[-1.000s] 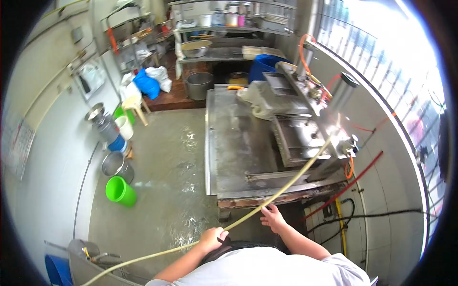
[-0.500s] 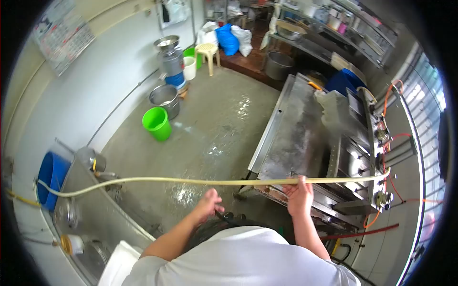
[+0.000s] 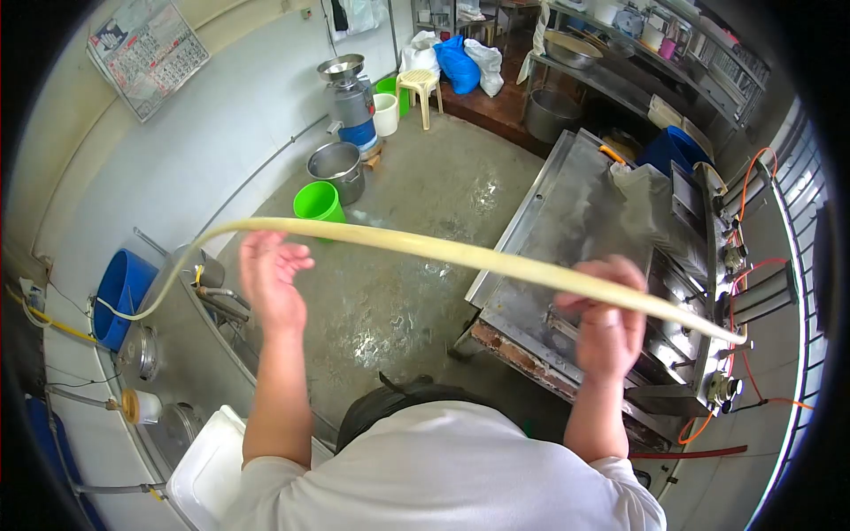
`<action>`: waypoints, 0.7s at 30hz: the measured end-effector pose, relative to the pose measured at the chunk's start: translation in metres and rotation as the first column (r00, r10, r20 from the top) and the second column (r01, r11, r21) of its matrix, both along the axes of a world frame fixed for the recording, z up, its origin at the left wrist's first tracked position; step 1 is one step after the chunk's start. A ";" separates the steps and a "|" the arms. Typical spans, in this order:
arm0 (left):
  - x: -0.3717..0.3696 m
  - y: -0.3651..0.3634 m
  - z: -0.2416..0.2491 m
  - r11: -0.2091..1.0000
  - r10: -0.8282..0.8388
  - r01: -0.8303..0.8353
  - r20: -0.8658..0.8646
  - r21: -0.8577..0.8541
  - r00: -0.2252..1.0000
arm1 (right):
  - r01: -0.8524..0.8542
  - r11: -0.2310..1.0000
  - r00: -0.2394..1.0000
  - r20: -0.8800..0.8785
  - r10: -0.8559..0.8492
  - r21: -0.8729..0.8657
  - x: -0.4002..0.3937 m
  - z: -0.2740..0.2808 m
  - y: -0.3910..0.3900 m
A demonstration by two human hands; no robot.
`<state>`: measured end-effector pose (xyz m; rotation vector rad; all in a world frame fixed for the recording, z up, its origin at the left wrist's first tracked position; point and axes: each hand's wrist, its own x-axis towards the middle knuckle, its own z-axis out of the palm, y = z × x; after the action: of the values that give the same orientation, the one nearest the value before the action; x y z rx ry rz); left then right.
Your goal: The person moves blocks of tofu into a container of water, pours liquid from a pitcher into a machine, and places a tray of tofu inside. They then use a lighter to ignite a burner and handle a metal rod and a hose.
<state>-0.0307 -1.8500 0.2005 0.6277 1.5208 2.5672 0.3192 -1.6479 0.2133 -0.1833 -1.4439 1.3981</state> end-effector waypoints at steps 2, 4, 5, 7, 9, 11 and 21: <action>-0.004 0.002 0.032 0.999 0.033 -0.031 -0.090 0.018 0.995 | -0.211 0.977 0.974 0.072 0.213 -0.042 -0.027 0.002 -0.019; -0.011 0.003 0.059 0.994 0.103 -0.105 -0.247 0.003 0.963 | -0.397 0.916 0.895 0.240 0.376 0.046 -0.053 -0.007 -0.029; -0.017 0.002 0.065 0.992 0.117 -0.126 -0.244 -0.021 0.963 | -0.435 0.887 0.885 0.253 0.390 0.154 -0.069 0.000 -0.034; -0.022 -0.001 0.073 0.987 0.139 -0.156 -0.287 -0.034 0.948 | -0.507 0.839 0.860 0.182 0.477 0.196 -0.100 0.016 -0.042; -0.028 -0.005 0.072 0.986 0.128 -0.156 -0.331 -0.059 0.935 | -0.565 0.816 0.824 0.033 0.565 0.119 -0.125 0.030 -0.045; -0.039 -0.010 0.065 0.981 0.142 -0.185 -0.430 -0.059 0.892 | -0.428 0.868 0.895 -0.014 0.446 0.253 -0.148 0.045 -0.037; -0.141 -0.089 0.034 0.692 0.258 -0.715 -0.889 -0.103 0.378 | 0.146 0.872 0.925 -0.376 0.047 0.468 -0.185 0.132 0.053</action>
<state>-0.1720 -1.9392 0.2348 1.6940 2.9761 2.0103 0.1343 -1.5948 0.3454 0.3578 -1.4006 0.9161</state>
